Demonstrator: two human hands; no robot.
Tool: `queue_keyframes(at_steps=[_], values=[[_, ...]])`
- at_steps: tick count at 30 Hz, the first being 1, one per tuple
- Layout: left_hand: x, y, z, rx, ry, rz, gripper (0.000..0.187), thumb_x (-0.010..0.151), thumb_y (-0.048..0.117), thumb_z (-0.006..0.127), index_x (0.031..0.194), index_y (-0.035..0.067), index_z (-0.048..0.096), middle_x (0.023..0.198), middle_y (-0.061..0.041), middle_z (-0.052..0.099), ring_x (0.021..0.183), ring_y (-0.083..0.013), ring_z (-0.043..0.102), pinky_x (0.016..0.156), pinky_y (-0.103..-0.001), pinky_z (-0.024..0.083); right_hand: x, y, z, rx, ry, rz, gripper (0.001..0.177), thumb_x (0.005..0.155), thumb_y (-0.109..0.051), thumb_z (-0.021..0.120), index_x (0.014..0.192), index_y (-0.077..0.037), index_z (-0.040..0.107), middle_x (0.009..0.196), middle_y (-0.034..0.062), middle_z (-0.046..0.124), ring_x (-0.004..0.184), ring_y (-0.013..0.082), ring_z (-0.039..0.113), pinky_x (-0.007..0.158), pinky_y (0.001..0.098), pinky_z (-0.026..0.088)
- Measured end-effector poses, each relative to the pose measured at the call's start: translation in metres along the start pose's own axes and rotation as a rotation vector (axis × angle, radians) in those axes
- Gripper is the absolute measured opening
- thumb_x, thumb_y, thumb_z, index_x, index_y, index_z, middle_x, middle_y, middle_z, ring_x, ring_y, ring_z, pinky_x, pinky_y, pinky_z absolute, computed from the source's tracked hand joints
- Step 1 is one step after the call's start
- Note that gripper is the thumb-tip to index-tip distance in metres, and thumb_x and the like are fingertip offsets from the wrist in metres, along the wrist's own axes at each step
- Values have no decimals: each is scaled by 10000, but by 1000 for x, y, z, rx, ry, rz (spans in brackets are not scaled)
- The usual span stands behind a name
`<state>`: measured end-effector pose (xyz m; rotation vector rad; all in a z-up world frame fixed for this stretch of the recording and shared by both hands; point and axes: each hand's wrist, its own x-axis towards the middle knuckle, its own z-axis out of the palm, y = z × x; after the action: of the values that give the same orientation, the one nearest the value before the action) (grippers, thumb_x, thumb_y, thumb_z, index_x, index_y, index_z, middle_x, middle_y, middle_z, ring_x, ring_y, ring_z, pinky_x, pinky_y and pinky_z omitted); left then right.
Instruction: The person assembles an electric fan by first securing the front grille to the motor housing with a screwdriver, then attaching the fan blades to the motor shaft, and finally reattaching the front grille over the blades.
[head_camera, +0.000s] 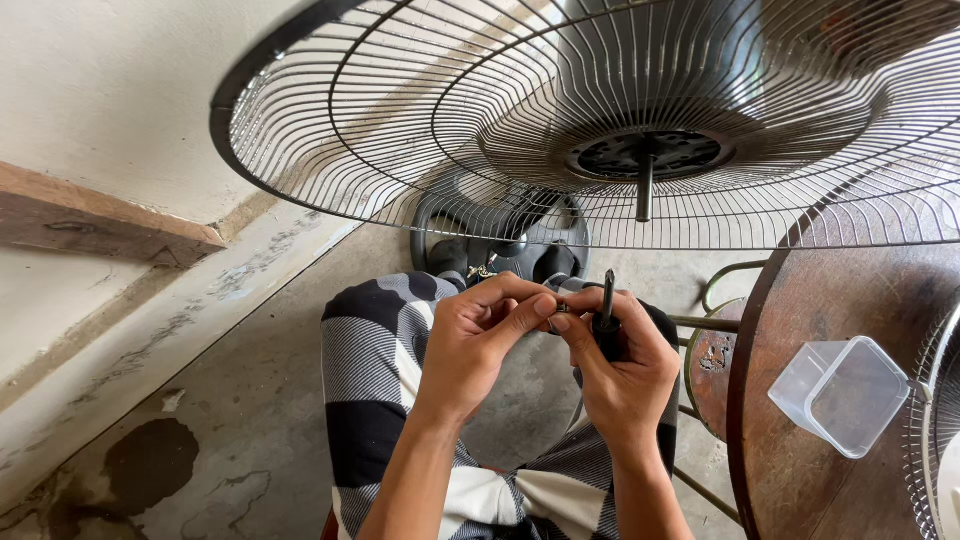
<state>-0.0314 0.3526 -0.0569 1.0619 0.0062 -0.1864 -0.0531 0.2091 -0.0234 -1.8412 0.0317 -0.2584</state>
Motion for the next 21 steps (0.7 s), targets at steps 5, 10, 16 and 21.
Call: queue_keyframes(at_steps=[5, 10, 16, 21], values=[[8, -2, -1, 68, -3, 21, 143, 981, 180, 704, 1018, 52, 757, 765, 48, 680, 659, -10, 544, 629, -178, 472, 4, 7, 0, 55, -21, 50, 155, 941, 20, 732, 1093, 18, 701, 749, -7, 624, 625, 10, 526, 528, 170, 391], [25, -8, -2, 110, -59, 78, 145, 995, 188, 706, 1013, 50, 747, 783, 56, 632, 667, -21, 492, 607, -199, 423, 14, 19, -1, 99, -5, 86, 168, 952, 23, 710, 1120, 27, 702, 757, 9, 645, 614, 34, 554, 513, 181, 400], [42, -20, -1, 184, -63, 78, 136, 980, 194, 714, 1002, 66, 754, 757, 62, 591, 626, -24, 414, 558, -218, 372, 23, 34, 0, 185, 83, 103, 121, 942, 52, 716, 1059, 34, 688, 884, 46, 696, 621, 51, 568, 490, 186, 378], [52, -31, 1, 172, -91, 134, 158, 996, 214, 706, 1019, 64, 746, 811, 66, 638, 665, -10, 476, 594, -205, 411, 30, 41, -5, 71, 68, -18, 122, 944, 83, 737, 1052, 38, 703, 1007, 80, 692, 678, 61, 582, 547, 203, 431]])
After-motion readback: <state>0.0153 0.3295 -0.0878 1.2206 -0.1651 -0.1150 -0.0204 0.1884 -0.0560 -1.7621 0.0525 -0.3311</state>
